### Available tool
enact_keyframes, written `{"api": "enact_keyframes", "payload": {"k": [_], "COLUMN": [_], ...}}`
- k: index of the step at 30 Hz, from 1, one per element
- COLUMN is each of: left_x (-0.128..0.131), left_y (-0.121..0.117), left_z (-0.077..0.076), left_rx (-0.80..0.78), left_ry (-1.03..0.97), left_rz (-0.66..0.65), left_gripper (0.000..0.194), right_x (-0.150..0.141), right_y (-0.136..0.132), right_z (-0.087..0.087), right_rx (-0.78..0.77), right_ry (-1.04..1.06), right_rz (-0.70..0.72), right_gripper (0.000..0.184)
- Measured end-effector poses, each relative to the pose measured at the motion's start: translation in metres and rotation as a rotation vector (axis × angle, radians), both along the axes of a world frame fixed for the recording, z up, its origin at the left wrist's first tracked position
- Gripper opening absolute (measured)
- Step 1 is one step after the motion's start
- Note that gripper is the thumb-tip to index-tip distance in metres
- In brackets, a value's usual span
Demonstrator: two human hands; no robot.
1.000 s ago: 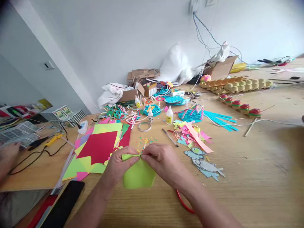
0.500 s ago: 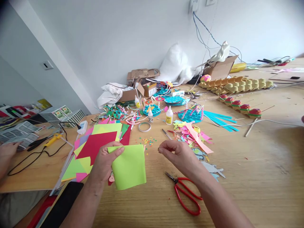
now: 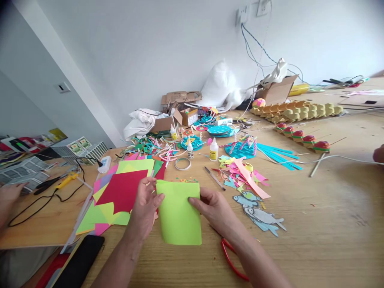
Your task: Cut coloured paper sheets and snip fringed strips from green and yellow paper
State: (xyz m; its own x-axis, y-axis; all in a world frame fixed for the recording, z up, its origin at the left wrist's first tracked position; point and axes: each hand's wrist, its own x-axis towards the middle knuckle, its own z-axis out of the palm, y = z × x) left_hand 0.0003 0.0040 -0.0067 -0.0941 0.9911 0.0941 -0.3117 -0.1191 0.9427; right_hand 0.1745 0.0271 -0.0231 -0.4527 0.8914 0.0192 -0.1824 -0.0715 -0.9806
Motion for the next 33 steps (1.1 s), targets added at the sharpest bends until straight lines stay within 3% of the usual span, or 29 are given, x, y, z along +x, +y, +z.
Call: {"api": "enact_keyframes", "payload": {"k": [5, 14, 27, 33], "left_x": [0.006, 0.005, 0.004, 0.005], "left_y": [-0.002, -0.007, -0.011, -0.014], "left_z": [-0.007, -0.004, -0.02, -0.026], "left_rx": [0.008, -0.053, 0.073, 0.075], "left_ry": [0.035, -0.066, 0.132, 0.114], "left_rz": [0.059, 0.042, 0.124, 0.173], "left_gripper": [0.032, 0.03, 0.022, 0.022], "right_x": [0.001, -0.001, -0.004, -0.008], "right_y": [-0.003, -0.005, -0.008, -0.009], "right_z": [0.003, -0.001, -0.005, -0.011], "right_rx": [-0.016, 0.051, 0.097, 0.095], "right_ry": [0.009, -0.048, -0.083, -0.079], "right_rz": [-0.114, -0.143, -0.142, -0.176], "right_gripper": [0.023, 0.028, 0.028, 0.033]}}
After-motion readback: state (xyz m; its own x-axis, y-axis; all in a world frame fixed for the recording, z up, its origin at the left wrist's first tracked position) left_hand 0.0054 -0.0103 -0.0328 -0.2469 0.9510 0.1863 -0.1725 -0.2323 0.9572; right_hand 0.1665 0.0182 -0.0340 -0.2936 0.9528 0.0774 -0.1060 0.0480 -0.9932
